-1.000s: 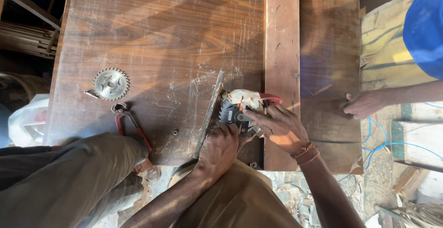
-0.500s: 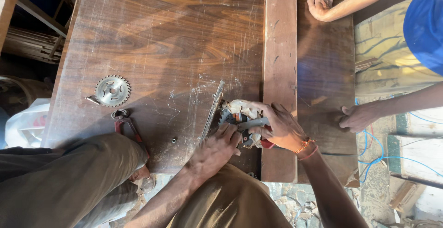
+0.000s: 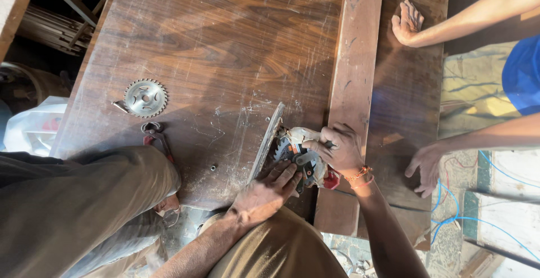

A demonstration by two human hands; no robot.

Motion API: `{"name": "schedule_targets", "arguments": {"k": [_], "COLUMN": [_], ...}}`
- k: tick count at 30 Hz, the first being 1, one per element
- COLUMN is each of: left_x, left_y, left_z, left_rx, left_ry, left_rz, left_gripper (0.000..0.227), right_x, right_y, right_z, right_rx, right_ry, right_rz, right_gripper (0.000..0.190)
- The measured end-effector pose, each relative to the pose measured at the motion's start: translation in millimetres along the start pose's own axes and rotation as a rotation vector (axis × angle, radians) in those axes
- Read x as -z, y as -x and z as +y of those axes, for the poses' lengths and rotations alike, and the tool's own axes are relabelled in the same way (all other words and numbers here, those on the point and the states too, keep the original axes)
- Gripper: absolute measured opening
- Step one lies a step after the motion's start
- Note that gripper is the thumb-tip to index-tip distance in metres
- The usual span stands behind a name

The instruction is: The person uses a wrench to loosen and remove the blade from a circular saw on a wooden workbench. They then remove the arbor nut and washer, place the blade aside, and continue adjusting internal components of the saw with the wrench and their hands.

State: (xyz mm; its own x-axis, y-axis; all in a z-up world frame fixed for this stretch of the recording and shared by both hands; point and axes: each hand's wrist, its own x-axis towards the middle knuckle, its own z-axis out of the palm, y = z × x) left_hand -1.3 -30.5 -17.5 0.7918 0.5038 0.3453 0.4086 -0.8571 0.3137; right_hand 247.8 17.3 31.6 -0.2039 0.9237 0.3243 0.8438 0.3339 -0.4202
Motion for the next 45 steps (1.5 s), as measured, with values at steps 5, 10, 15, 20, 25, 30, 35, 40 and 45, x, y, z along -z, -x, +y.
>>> {"name": "schedule_targets", "arguments": {"k": [5, 10, 15, 20, 25, 30, 35, 40, 45], "left_x": [-6, 7, 35, 53, 47, 34, 27, 27, 27], "left_y": [-9, -36, -57, -63, -69, -62, -63, -65, -73], "left_z": [3, 5, 6, 8, 6, -3, -7, -4, -7], "left_rx": [-0.020, 0.171, 0.296, 0.373, 0.394, 0.307, 0.326, 0.334, 0.367], "left_ry": [-0.064, 0.073, -0.115, -0.230, -0.065, -0.127, -0.137, -0.141, -0.046], "left_rz": [0.008, -0.349, -0.184, -0.102, -0.284, -0.053, -0.208, -0.161, -0.229], "left_gripper": [0.042, 0.031, 0.100, 0.115, 0.123, 0.133, 0.137, 0.139, 0.139], "right_x": [15, 28, 24, 23, 37, 31, 20, 16, 8], "right_y": [-4, -15, -26, -26, -28, -42, -46, -42, -38], "right_z": [-9, -8, -7, -11, -5, 9, 16, 14, 14], "right_rx": [-0.115, 0.059, -0.072, 0.006, 0.100, -0.031, 0.017, -0.057, -0.143], "right_ry": [-0.175, -0.020, 0.029, -0.028, 0.142, 0.212, 0.171, 0.092, 0.230], "right_rz": [-0.073, -0.180, -0.283, -0.234, -0.274, -0.486, -0.401, -0.266, -0.164], "right_gripper": [0.036, 0.031, 0.033, 0.037, 0.034, 0.054, 0.058, 0.053, 0.060]}}
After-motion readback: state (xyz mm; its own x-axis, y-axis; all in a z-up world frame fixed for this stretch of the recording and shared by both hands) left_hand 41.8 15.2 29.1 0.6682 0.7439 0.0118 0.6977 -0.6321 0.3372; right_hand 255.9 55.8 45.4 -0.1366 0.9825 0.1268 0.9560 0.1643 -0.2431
